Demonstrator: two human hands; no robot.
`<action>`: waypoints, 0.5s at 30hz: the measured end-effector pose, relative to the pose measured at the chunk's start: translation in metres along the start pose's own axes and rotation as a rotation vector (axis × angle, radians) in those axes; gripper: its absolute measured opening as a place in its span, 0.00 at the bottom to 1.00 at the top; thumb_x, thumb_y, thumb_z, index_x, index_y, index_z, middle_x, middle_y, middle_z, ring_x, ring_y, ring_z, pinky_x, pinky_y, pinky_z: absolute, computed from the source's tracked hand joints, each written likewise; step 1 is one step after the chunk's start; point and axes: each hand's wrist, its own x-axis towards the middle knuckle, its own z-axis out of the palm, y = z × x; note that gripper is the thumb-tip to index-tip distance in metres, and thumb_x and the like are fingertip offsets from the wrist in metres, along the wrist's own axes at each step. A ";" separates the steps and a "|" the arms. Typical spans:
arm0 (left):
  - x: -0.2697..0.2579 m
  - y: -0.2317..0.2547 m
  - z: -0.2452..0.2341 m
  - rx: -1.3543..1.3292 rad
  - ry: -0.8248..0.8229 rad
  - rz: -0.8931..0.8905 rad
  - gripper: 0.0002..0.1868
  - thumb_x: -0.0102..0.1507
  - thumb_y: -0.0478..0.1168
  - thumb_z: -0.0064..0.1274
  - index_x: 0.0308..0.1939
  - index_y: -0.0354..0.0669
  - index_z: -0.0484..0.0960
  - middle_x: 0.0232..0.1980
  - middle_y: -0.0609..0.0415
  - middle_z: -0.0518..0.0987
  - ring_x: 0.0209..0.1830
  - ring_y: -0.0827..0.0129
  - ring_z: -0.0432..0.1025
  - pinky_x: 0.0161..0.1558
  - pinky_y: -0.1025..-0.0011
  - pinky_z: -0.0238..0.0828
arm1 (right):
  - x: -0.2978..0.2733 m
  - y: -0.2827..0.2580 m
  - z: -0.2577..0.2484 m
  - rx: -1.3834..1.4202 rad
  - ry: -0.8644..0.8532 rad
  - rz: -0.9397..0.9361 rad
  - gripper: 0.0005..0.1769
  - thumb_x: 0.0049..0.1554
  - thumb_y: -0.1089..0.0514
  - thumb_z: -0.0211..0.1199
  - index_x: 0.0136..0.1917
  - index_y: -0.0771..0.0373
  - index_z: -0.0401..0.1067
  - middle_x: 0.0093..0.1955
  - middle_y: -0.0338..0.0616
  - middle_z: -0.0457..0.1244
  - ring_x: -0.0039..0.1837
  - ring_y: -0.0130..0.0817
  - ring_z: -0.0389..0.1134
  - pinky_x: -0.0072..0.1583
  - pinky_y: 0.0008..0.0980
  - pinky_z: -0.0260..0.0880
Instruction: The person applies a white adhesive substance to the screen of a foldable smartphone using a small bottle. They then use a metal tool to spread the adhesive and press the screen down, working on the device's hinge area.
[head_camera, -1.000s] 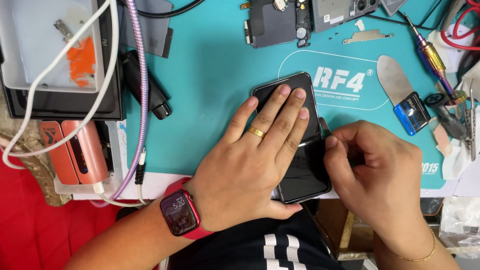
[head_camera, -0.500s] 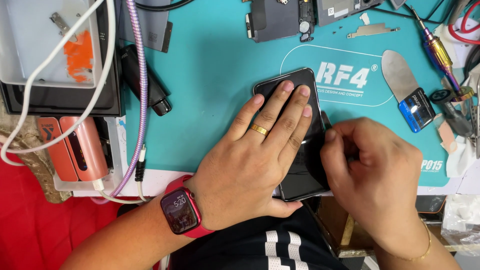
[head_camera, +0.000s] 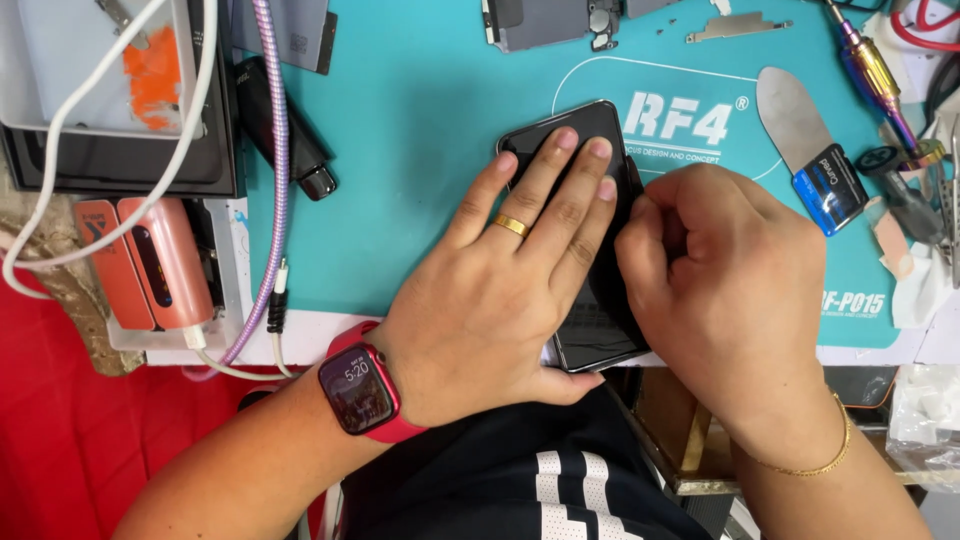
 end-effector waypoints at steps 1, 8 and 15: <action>-0.001 0.001 0.000 0.003 0.003 0.002 0.72 0.48 0.87 0.56 0.78 0.34 0.64 0.81 0.39 0.56 0.82 0.48 0.49 0.79 0.53 0.42 | -0.001 -0.001 -0.002 -0.001 0.005 0.000 0.04 0.65 0.68 0.61 0.45 0.67 0.72 0.36 0.47 0.64 0.37 0.44 0.63 0.39 0.42 0.59; -0.003 0.001 -0.001 0.026 0.018 0.004 0.71 0.49 0.88 0.54 0.77 0.34 0.65 0.81 0.38 0.57 0.82 0.48 0.51 0.79 0.50 0.44 | -0.006 -0.002 -0.004 -0.021 -0.053 0.051 0.06 0.64 0.66 0.61 0.43 0.65 0.73 0.35 0.45 0.64 0.38 0.44 0.64 0.39 0.42 0.59; -0.002 -0.001 -0.001 0.047 0.043 0.004 0.69 0.50 0.88 0.52 0.76 0.35 0.69 0.80 0.40 0.60 0.81 0.50 0.52 0.79 0.55 0.44 | 0.011 -0.002 0.002 0.001 -0.006 0.015 0.06 0.65 0.68 0.62 0.44 0.67 0.72 0.35 0.46 0.62 0.38 0.45 0.62 0.39 0.42 0.57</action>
